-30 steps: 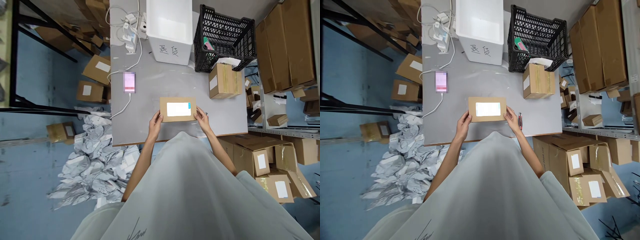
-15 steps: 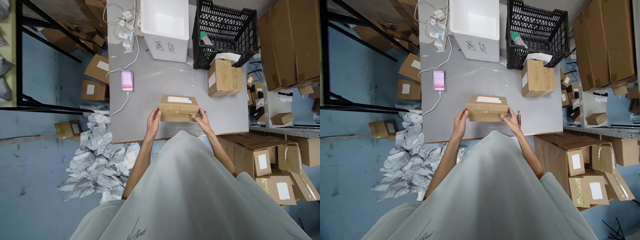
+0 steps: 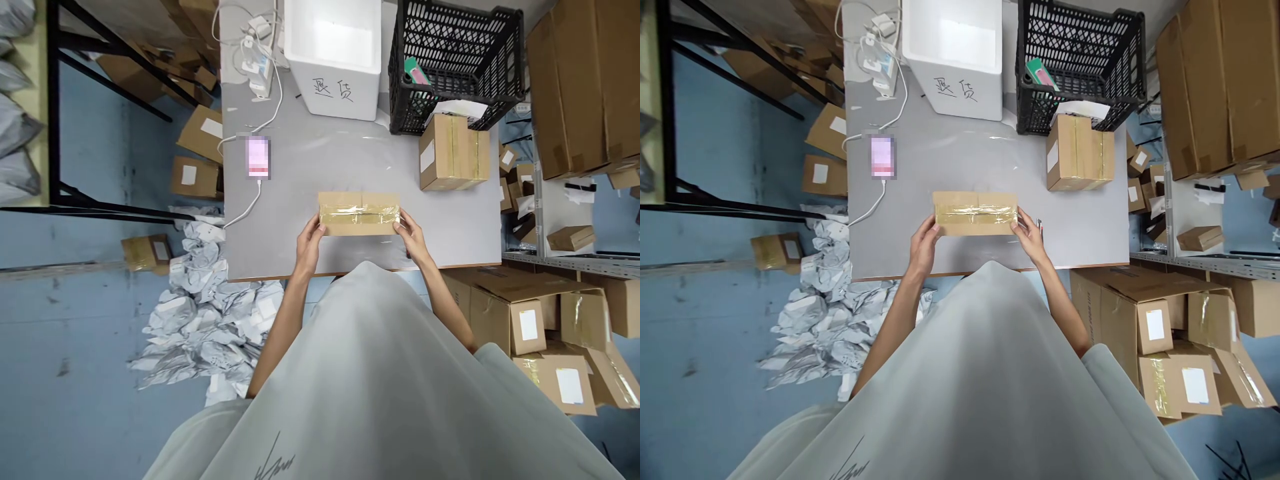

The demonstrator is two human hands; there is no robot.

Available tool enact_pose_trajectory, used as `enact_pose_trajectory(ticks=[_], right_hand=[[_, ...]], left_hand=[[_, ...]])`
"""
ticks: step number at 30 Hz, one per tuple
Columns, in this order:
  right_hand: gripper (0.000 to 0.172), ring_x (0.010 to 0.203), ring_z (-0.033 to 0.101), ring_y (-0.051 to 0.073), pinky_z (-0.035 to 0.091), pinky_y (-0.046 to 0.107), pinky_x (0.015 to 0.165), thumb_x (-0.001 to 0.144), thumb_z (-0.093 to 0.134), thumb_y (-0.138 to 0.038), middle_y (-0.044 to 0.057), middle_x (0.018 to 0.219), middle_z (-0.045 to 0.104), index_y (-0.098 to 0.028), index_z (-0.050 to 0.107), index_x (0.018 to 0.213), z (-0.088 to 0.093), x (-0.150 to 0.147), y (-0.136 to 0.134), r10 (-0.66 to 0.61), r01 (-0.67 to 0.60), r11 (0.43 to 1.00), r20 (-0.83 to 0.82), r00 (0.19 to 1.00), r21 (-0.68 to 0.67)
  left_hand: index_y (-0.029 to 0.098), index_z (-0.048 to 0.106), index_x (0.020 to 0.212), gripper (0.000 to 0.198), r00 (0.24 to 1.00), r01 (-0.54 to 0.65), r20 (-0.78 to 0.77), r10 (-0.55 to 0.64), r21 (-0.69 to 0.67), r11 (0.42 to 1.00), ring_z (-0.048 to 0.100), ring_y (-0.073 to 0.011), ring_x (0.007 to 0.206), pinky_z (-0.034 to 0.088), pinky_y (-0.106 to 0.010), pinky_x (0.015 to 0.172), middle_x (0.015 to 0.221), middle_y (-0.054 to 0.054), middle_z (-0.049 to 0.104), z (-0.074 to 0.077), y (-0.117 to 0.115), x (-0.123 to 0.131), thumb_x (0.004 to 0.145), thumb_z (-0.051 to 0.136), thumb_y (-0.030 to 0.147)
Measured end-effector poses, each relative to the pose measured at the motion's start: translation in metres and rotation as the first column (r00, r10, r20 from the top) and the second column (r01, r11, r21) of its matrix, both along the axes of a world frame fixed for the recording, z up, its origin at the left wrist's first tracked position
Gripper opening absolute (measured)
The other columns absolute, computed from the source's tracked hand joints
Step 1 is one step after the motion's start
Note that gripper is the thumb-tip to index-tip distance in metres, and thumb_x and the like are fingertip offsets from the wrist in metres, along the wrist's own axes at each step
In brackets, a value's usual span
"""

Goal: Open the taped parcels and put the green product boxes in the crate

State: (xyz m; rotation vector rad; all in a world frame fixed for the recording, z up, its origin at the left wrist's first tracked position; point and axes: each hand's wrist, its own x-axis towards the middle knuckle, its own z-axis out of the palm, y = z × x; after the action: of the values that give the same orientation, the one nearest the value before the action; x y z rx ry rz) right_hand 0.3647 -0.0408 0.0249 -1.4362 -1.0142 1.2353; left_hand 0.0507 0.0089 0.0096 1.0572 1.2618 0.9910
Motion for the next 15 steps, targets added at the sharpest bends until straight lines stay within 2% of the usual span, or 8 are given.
enact_pose_trajectory(ticks=[5, 9, 15], right_hand=[[0.086, 0.160, 0.056, 0.033, 0.042, 0.054, 0.138, 0.095, 0.077, -0.081, 0.010, 0.171, 0.061, -0.032, 0.061, 0.164, -0.0025, 0.0003, 0.0025, -0.027, 0.027, 1.000, 0.019, 0.999, 0.010], [0.088, 0.155, 0.061, 0.033, 0.046, 0.053, 0.136, 0.090, 0.085, -0.077, 0.012, 0.167, 0.063, -0.031, 0.060, 0.161, -0.0057, 0.0010, 0.0004, -0.052, 0.051, 0.999, 0.021, 0.998, 0.016], [0.087, 0.150, 0.065, 0.034, 0.050, 0.055, 0.132, 0.091, 0.084, -0.074, 0.010, 0.168, 0.064, -0.035, 0.061, 0.164, 0.0020, 0.0004, -0.0003, -0.028, 0.027, 0.999, 0.058, 0.998, 0.017]], left_hand=[[0.025, 0.073, 0.153, 0.066, 1.000, 0.003, -0.015, -0.003, 0.025, 1.000, 0.057, -0.0369, 0.159, 0.044, -0.053, 0.136, 0.163, -0.010, 0.070, 0.0033, -0.0024, 0.0022, 0.098, 0.078, 0.059], [0.024, 0.076, 0.149, 0.062, 1.000, 0.003, -0.005, -0.003, 0.025, 1.000, 0.064, -0.0365, 0.151, 0.050, -0.052, 0.131, 0.155, -0.010, 0.074, 0.0046, -0.0027, 0.0032, 0.093, 0.081, 0.051], [0.025, 0.076, 0.149, 0.064, 0.998, 0.014, -0.054, -0.011, 0.053, 0.999, 0.067, -0.0355, 0.145, 0.055, -0.052, 0.126, 0.153, -0.009, 0.075, 0.0004, -0.0001, 0.0008, 0.087, 0.078, 0.041]])
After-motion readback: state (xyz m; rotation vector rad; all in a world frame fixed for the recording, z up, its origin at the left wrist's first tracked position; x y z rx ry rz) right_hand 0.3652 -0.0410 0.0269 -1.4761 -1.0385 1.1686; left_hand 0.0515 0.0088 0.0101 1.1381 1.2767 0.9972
